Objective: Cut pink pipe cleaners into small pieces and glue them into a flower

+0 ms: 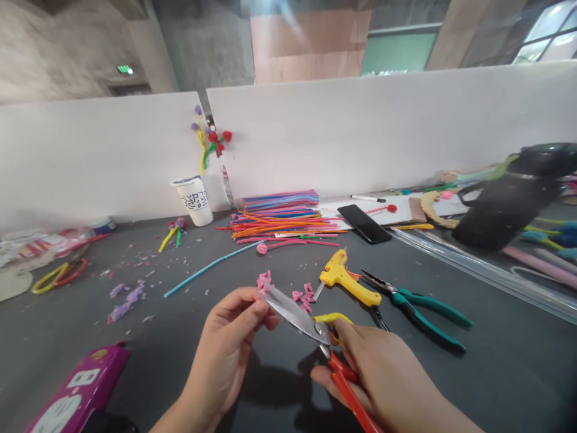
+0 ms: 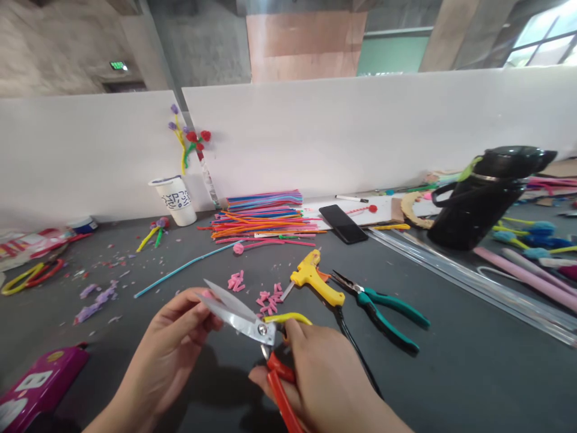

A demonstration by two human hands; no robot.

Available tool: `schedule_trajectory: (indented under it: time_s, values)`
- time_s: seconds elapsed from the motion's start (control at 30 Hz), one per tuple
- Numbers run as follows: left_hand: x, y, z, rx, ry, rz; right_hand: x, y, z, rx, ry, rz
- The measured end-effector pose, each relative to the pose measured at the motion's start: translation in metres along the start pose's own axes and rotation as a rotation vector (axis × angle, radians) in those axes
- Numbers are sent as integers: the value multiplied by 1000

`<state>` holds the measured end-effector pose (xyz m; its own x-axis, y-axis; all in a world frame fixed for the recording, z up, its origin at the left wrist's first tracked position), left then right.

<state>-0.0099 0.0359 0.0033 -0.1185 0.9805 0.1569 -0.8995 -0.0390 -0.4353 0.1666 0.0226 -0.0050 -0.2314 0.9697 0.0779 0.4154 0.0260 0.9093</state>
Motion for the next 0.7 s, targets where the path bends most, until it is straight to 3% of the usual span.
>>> schedule_trajectory:
  time_s: [0.7]
  values:
    - [-8,-2,1,-57,-71,55,-4,-8,-4,-58,119,174]
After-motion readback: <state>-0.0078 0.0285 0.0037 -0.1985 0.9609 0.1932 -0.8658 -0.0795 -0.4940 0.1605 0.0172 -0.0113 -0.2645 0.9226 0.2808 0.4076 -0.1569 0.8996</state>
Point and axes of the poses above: each hand's wrist, its own x-axis towards the middle knuckle, its own y-axis out of the back of the hand, z = x × y, the point moved 4 cm from there along x, towards the middle knuckle, and after that the axes turned 11 degrees about -y, right-handed, at the moved point
